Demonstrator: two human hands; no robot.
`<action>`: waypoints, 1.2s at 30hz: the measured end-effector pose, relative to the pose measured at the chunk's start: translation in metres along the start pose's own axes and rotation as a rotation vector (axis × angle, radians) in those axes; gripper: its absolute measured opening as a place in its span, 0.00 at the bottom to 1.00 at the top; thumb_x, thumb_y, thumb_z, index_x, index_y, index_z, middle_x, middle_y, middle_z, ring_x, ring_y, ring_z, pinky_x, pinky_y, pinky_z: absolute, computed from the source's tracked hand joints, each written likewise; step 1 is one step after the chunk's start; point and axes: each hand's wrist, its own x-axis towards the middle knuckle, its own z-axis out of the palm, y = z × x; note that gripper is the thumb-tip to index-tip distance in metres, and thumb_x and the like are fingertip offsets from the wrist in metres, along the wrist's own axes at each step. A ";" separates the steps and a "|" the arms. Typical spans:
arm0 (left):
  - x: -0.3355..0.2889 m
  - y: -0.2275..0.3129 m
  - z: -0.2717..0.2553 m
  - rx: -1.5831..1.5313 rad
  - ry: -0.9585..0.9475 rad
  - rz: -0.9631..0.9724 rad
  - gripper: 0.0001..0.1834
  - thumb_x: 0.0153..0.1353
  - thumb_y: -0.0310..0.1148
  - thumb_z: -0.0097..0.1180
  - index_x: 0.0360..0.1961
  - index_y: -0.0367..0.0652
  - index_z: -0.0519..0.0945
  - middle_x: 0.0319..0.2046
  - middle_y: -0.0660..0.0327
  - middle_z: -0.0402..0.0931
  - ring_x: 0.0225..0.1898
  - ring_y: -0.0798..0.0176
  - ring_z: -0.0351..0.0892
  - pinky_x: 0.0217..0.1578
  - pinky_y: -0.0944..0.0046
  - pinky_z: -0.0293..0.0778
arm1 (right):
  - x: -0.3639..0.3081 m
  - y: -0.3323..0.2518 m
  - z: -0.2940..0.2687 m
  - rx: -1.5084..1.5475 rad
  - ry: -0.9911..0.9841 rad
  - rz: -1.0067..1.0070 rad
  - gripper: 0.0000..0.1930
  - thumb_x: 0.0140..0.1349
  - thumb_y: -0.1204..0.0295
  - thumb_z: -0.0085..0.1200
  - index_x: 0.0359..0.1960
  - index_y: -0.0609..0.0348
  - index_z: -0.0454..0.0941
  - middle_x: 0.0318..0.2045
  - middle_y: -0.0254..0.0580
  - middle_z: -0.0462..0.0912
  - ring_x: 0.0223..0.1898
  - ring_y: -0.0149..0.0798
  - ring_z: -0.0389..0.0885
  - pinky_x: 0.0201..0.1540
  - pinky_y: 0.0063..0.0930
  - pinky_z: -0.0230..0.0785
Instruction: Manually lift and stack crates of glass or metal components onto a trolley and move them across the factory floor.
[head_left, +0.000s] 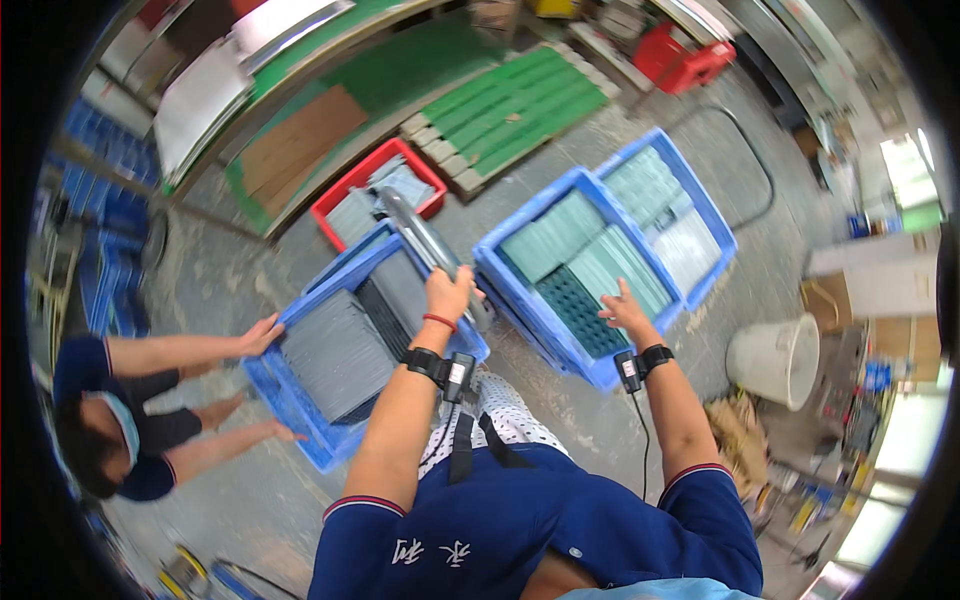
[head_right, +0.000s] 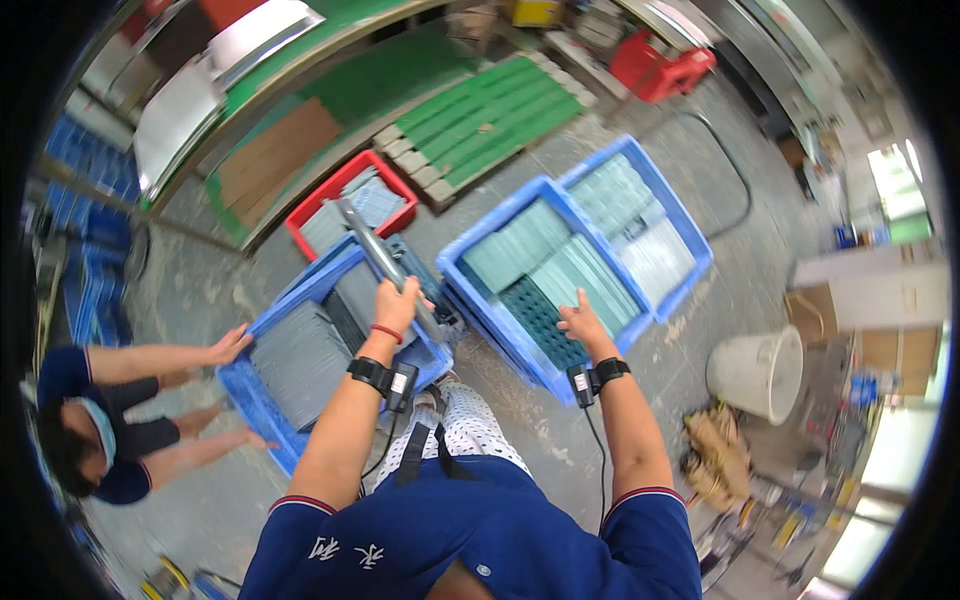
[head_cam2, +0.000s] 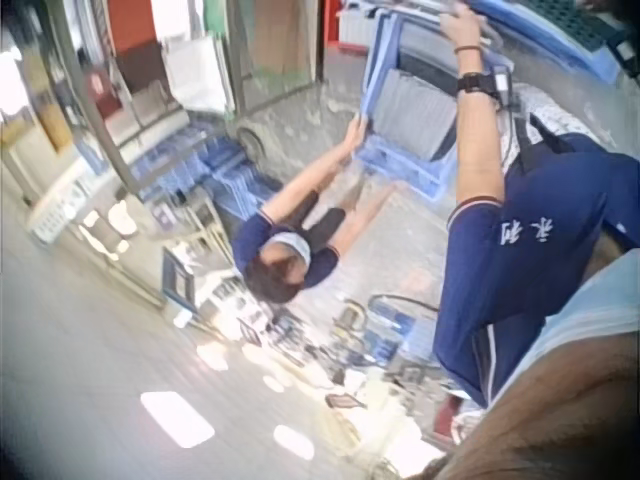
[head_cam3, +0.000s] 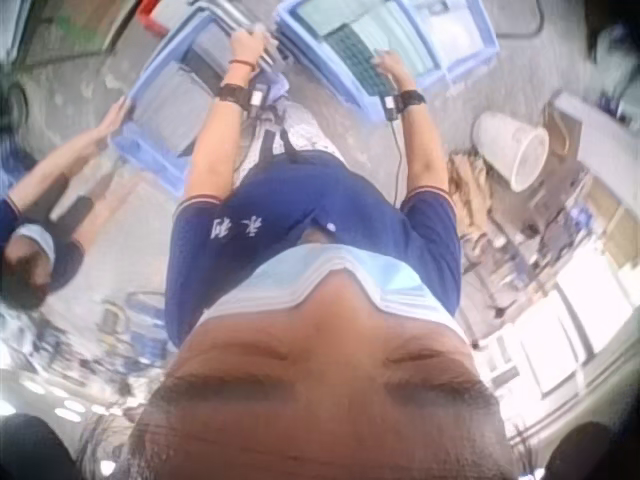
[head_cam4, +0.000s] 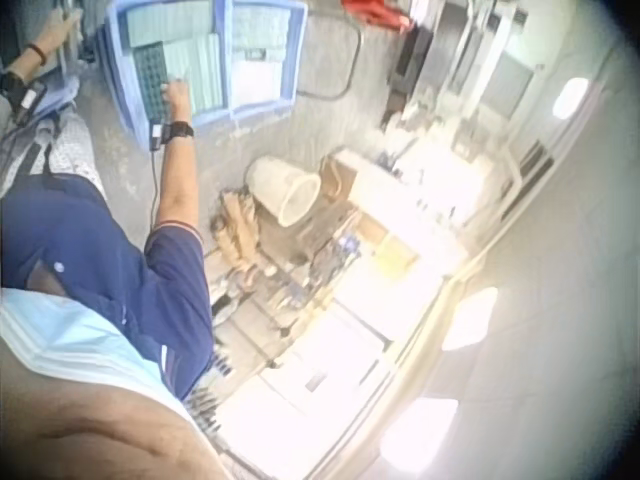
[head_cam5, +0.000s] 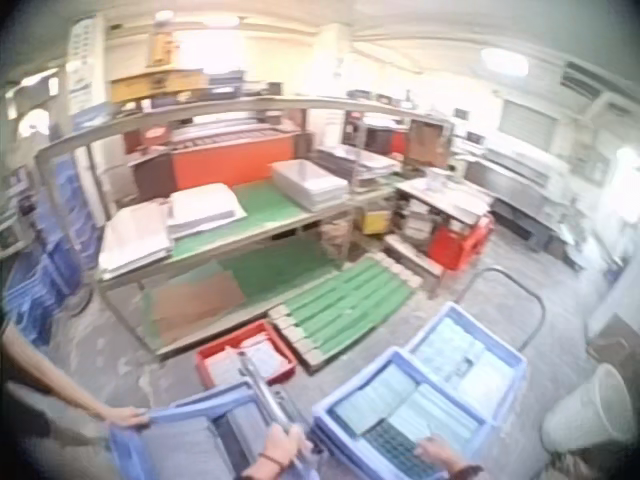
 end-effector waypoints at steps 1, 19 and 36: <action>0.004 0.000 0.003 0.076 -0.016 -0.008 0.14 0.53 0.32 0.49 0.18 0.29 0.71 0.13 0.55 0.72 0.15 0.59 0.77 0.14 0.63 0.71 | -0.006 0.018 -0.024 0.045 0.031 -0.019 0.40 0.56 0.64 0.48 0.63 0.51 0.34 0.45 0.47 0.72 0.35 0.39 0.77 0.31 0.32 0.70; 0.004 -0.028 -0.015 -0.034 -0.019 -0.094 0.11 0.58 0.35 0.46 0.27 0.37 0.65 0.17 0.60 0.66 0.16 0.60 0.73 0.19 0.59 0.76 | -0.151 0.273 -0.013 0.350 0.124 0.240 0.20 0.54 0.64 0.49 0.48 0.58 0.68 0.30 0.37 0.77 0.24 0.31 0.77 0.23 0.22 0.68; 0.002 -0.031 0.015 0.107 0.589 -0.004 0.10 0.53 0.37 0.52 0.21 0.45 0.69 0.12 0.68 0.64 0.11 0.71 0.62 0.12 0.69 0.61 | -0.072 0.360 -0.290 0.279 0.157 0.238 0.10 0.55 0.64 0.49 0.30 0.57 0.72 0.22 0.33 0.74 0.21 0.28 0.71 0.23 0.20 0.65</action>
